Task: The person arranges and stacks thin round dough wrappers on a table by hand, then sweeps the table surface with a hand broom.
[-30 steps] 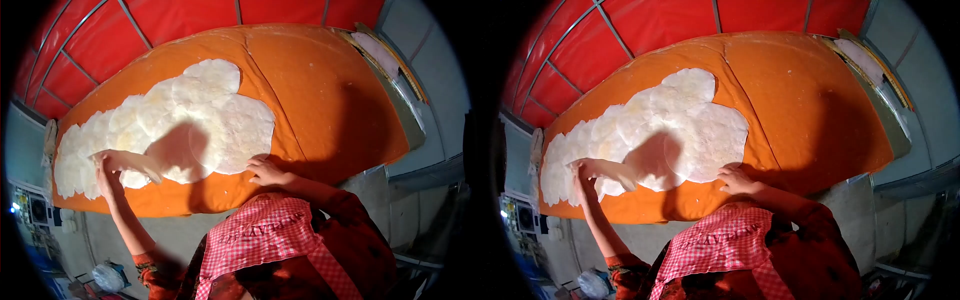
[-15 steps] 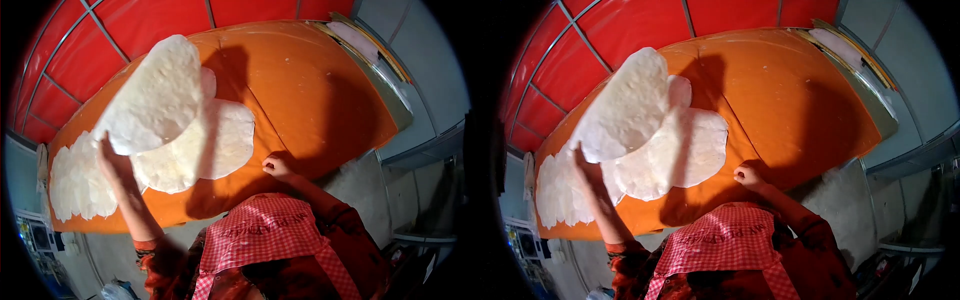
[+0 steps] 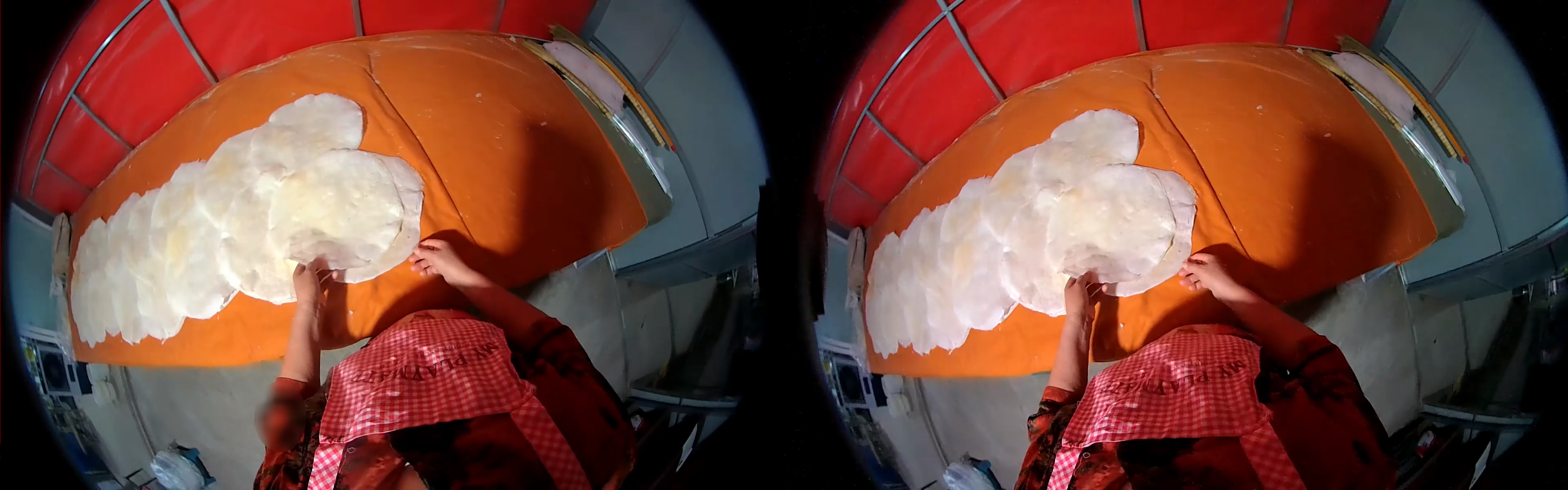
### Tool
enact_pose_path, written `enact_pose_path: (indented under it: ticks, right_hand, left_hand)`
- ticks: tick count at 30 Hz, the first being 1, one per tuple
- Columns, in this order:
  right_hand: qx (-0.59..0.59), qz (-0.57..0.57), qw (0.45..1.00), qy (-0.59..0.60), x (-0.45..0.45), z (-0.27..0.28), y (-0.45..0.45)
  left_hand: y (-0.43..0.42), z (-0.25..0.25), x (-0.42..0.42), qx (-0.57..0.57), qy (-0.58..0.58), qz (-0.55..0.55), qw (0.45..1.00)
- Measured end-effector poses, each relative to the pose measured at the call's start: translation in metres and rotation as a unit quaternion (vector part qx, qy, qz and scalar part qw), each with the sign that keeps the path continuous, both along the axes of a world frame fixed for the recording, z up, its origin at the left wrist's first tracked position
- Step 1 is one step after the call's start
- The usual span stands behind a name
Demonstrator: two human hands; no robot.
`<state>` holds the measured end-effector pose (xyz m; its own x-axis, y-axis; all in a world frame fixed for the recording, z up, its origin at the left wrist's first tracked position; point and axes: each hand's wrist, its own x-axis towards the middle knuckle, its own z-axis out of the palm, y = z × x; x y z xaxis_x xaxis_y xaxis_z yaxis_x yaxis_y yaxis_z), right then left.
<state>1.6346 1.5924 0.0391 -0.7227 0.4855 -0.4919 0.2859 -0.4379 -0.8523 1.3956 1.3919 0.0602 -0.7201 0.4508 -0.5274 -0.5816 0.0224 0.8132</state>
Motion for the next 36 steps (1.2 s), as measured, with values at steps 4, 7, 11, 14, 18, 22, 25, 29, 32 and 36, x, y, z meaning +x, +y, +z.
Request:
enact_pose_path:
  ticks: [4, 7, 11, 14, 18, 22, 25, 29, 32, 36]
  right_hand:
    - [0.003, -0.049, 0.999, -0.015, -0.032, -0.009, 0.004]
    - [0.035, -0.104, 0.993, -0.036, -0.058, -0.015, 0.011]
    - [0.027, -0.146, 0.986, -0.08, -0.085, -0.009, 0.024]
    - [-0.022, -0.162, 0.981, -0.105, -0.097, -0.009, 0.033]
    - [-0.125, -0.131, 0.981, -0.064, -0.108, -0.023, 0.057]
    - [-0.079, -0.07, 0.989, -0.102, -0.142, 0.0, 0.094]
    - [-0.026, 0.019, 0.998, -0.061, -0.158, 0.032, 0.111]
    - [-0.06, 0.141, 0.988, 0.032, -0.186, 0.08, 0.131]
    - [-0.082, 0.058, 0.977, 0.188, -0.205, 0.134, 0.135]
    - [0.01, -0.028, 0.946, 0.321, -0.187, 0.213, 0.116]
  left_hand:
    - [-0.001, -0.008, -0.009, 0.015, -0.019, -0.004, 1.0]
    - [-0.002, -0.013, -0.013, 0.024, -0.025, -0.011, 0.999]
    - [-0.003, -0.013, -0.014, 0.023, -0.04, -0.002, 0.999]
    - [-0.003, -0.02, -0.018, 0.045, -0.038, -0.019, 0.998]
    - [-0.002, 0.0, -0.016, 0.054, -0.031, -0.03, 0.998]
    - [0.009, 0.019, -0.053, 0.069, 0.02, -0.024, 0.997]
    - [0.025, 0.054, -0.089, 0.093, 0.048, -0.048, 0.993]
    - [0.051, 0.133, -0.145, 0.184, 0.103, -0.119, 0.97]
    - [0.061, 0.209, -0.151, 0.241, 0.19, -0.075, 0.949]
    - [0.044, 0.246, -0.164, 0.317, 0.23, -0.041, 0.919]
